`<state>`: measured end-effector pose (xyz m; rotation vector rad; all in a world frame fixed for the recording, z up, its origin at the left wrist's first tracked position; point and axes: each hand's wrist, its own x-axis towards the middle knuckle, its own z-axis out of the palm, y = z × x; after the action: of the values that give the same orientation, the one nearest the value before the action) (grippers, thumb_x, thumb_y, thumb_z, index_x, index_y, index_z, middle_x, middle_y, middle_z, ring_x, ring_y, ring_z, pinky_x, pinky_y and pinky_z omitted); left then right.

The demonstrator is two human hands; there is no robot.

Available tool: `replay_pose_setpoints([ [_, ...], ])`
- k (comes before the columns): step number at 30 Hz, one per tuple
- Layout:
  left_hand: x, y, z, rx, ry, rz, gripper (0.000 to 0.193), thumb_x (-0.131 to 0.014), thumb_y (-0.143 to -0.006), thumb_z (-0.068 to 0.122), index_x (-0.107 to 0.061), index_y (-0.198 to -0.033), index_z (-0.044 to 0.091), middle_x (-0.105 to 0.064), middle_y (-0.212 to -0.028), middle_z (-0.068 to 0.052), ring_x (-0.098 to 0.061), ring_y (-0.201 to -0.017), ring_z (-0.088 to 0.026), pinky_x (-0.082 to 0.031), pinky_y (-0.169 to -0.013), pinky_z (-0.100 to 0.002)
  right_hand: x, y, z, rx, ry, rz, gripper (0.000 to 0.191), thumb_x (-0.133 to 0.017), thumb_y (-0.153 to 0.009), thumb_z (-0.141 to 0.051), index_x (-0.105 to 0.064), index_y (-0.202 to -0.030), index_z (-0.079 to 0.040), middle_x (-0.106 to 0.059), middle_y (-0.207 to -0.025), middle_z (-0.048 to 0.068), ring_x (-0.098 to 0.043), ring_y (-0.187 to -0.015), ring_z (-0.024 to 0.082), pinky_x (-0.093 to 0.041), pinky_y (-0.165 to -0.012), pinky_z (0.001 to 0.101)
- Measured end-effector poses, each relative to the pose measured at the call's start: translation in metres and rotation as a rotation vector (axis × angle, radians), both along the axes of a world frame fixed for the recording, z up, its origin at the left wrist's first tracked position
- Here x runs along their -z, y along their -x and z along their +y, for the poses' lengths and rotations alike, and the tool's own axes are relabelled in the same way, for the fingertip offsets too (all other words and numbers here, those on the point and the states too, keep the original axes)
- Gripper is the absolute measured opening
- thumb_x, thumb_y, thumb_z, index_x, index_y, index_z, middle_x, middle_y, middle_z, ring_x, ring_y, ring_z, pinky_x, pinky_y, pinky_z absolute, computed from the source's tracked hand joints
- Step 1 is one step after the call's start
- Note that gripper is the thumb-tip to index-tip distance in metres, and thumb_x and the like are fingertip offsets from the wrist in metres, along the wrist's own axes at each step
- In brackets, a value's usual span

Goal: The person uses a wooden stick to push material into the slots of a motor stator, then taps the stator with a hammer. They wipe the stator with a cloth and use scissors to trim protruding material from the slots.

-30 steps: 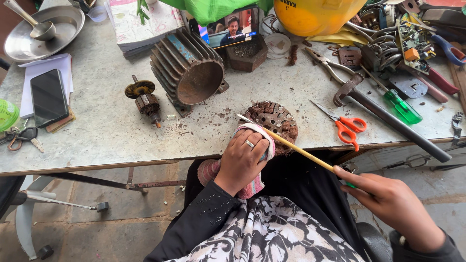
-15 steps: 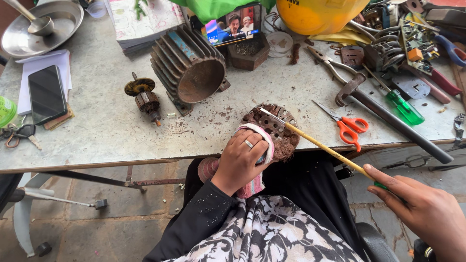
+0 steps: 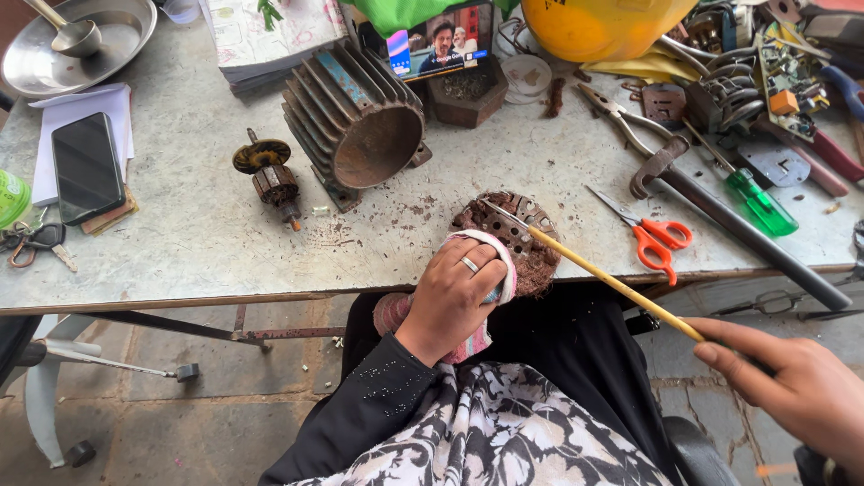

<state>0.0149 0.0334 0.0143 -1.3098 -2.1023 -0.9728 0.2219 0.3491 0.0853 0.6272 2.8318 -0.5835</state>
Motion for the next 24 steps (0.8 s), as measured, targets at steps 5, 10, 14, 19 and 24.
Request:
replay_pose_setpoints([
  [5, -0.011, 0.009, -0.007, 0.098, -0.004, -0.046, 0.032, -0.082, -0.073, 0.008, -0.067, -0.101, 0.009, -0.066, -0.110, -0.004, -0.061, -0.116, -0.026, -0.046, -0.109, -0.044, 0.002, -0.009, -0.008, -0.276, -0.578, 0.255, 0.058, -0.074, -0.086, -0.047, -0.061, -0.142, -0.038, -0.062, -0.061, 0.003, -0.057, -0.044, 0.017, -0.049, -0.052, 0.0386],
  [10, -0.015, 0.014, -0.009, 0.136, -0.011, -0.079, 0.034, -0.082, -0.069, 0.007, -0.067, -0.099, 0.008, -0.067, -0.108, -0.005, -0.062, -0.115, -0.027, -0.046, -0.108, -0.044, 0.009, 0.004, 0.019, -0.372, -0.574, 0.229, 0.060, -0.073, -0.084, -0.041, -0.062, -0.142, -0.034, -0.057, -0.057, 0.001, -0.053, -0.040, 0.013, -0.044, -0.047, 0.0346],
  [14, -0.014, 0.017, -0.011, 0.143, -0.016, -0.087, 0.034, -0.082, -0.069, 0.006, -0.068, -0.101, 0.008, -0.067, -0.107, -0.004, -0.062, -0.114, -0.027, -0.045, -0.108, -0.044, 0.028, 0.009, 0.024, -0.074, 0.339, 0.142, 0.049, -0.072, -0.090, -0.032, -0.070, -0.139, -0.023, -0.063, -0.056, -0.006, -0.048, -0.046, 0.004, -0.044, -0.035, 0.0270],
  [19, -0.012, 0.018, -0.014, 0.153, -0.033, -0.082, 0.035, -0.082, -0.071, 0.006, -0.068, -0.103, 0.009, -0.067, -0.107, -0.004, -0.061, -0.113, -0.027, -0.044, -0.109, -0.045, 0.026, 0.013, 0.013, 0.417, 0.708, -0.206, 0.041, -0.063, -0.095, -0.038, -0.072, -0.133, -0.024, -0.046, -0.052, 0.004, -0.034, -0.037, 0.015, -0.026, -0.035, 0.0373],
  [24, -0.010, 0.018, -0.015, 0.139, -0.028, -0.073, 0.035, -0.080, -0.071, 0.007, -0.068, -0.104, 0.008, -0.067, -0.106, -0.004, -0.062, -0.113, -0.027, -0.045, -0.109, -0.045, 0.015, 0.003, -0.019, -0.126, -0.047, 0.149, 0.055, -0.070, -0.094, -0.033, -0.065, -0.147, -0.025, -0.048, -0.063, 0.004, -0.045, -0.053, 0.012, -0.041, -0.048, 0.0333],
])
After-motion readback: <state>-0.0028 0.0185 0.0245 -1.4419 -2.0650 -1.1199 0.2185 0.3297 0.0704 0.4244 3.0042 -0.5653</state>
